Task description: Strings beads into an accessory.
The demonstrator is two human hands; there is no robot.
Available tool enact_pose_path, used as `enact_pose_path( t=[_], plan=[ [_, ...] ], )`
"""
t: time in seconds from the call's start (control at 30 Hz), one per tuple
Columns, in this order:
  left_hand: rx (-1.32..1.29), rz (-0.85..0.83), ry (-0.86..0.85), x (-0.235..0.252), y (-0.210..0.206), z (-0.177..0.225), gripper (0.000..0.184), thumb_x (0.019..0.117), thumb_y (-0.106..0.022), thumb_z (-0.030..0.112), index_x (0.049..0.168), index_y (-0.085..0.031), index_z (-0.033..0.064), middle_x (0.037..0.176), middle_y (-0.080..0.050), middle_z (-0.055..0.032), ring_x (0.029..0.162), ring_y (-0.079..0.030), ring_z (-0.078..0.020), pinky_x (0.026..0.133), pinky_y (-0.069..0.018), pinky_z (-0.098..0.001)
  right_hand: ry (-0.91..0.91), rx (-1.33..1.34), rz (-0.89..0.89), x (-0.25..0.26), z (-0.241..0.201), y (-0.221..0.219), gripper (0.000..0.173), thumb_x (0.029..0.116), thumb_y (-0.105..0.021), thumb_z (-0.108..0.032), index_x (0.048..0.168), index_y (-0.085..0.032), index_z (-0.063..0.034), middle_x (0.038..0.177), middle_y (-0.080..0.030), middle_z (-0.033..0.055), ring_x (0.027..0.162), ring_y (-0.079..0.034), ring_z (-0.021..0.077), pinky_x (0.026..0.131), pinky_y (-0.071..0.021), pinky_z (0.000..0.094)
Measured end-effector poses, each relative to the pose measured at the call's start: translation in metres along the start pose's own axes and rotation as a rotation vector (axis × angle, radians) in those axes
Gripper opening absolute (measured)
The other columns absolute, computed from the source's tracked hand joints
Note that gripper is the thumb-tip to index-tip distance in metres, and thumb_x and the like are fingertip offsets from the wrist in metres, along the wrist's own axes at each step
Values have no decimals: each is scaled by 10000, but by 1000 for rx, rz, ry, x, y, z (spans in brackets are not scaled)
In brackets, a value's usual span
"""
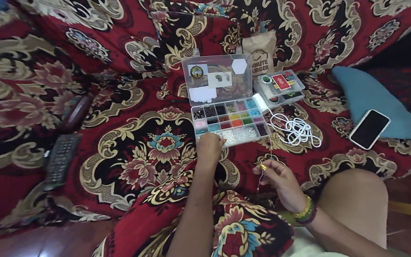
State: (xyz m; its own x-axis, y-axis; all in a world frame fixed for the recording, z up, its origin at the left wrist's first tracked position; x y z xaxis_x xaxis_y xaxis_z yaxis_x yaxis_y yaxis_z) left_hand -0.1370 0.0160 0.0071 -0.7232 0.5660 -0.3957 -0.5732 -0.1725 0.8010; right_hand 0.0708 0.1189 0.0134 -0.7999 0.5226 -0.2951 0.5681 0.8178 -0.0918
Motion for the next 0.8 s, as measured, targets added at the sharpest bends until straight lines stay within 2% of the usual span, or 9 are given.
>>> enact_pose_path(
  t=[0.27,0.43,0.67,0.73,0.8],
  plan=[
    [23,-40,-17,-1,-4,2,350,1052,-570,279,1096,-733,-28,1158,-687,-245,1193,-606,-411,1049,-404,-602,9,-8,-9,-1,-2,-3,161,1007,-515,-64,1022,-668,-16,976,-751,46,863,-730,121,705,-615,267],
    [55,-61,-8,-1,-7,1,358,1034,-602,304,1124,-727,-19,1183,-677,-249,1204,-602,-413,1046,-415,-599,7,-4,-12,0,0,-3,165,1007,-507,-63,1019,-663,-10,973,-751,53,861,-731,129,706,-615,271],
    [-18,-38,-22,-2,-3,0,254,992,-669,174,1142,-700,-28,1164,-676,-246,1171,-616,-411,1031,-442,-578,-7,42,-8,-1,0,-4,163,1016,-495,-38,1018,-653,-3,952,-752,65,808,-738,138,699,-620,275],
    [-145,16,-62,-4,4,6,232,986,-676,157,1126,-697,-28,1117,-691,-227,1102,-647,-383,994,-467,-569,-5,54,-2,-2,-1,-3,159,1012,-497,-33,1018,-652,-2,929,-751,59,793,-738,134,691,-622,272],
    [-423,19,-191,-5,0,18,198,967,-691,125,1092,-693,-28,1014,-707,-158,945,-672,-265,904,-524,-465,4,64,5,-2,-3,-3,158,1014,-500,-33,1026,-655,-1,911,-751,55,783,-738,130,684,-623,267]
  ],
)
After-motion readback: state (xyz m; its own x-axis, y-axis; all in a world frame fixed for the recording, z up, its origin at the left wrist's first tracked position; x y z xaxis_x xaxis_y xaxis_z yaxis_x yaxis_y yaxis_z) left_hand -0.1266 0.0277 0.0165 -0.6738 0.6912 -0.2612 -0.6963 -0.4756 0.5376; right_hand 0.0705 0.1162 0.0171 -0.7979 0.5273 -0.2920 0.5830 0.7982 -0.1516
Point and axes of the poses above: each hand's wrist, its own x-axis towards the middle knuckle, its own y-axis out of the back of the hand, z = x × y, the point moved 10 cm from there along x, towards the middle knuckle
